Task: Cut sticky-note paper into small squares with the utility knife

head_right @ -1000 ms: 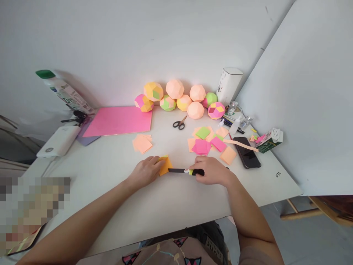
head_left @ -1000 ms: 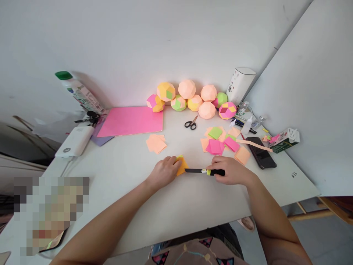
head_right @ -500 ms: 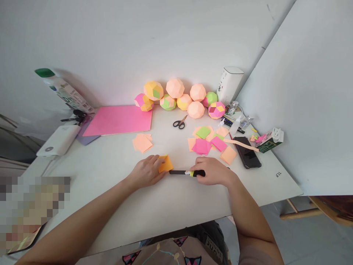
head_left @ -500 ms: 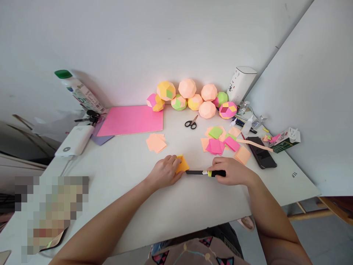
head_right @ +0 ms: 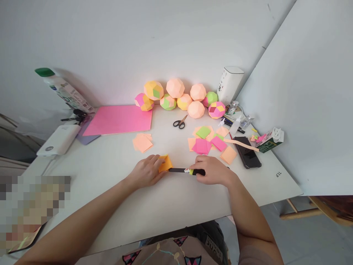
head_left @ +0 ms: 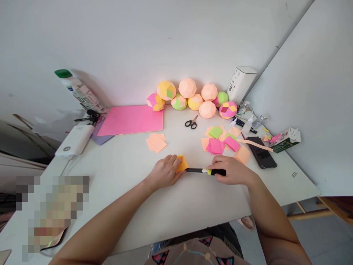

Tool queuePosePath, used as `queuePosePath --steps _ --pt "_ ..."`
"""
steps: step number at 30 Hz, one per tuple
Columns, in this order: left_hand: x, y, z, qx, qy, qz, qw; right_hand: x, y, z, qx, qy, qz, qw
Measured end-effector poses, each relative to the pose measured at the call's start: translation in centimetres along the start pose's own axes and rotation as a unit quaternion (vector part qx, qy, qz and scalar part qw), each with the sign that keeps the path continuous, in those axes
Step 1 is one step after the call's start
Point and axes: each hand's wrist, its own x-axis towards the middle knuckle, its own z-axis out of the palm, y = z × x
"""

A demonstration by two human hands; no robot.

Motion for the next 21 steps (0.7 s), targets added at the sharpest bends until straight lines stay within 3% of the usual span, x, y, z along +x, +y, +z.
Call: queuePosePath --steps 7,21 --pt "0.02 0.01 -0.16 0.000 -0.009 0.002 1.000 -0.11 0.15 -0.20 0.009 -0.023 -0.003 1.000" --pt "0.06 0.09 -0.25 -0.005 -0.020 -0.006 1.000 -0.03 0.17 0.19 0.000 -0.008 -0.023 1.000"
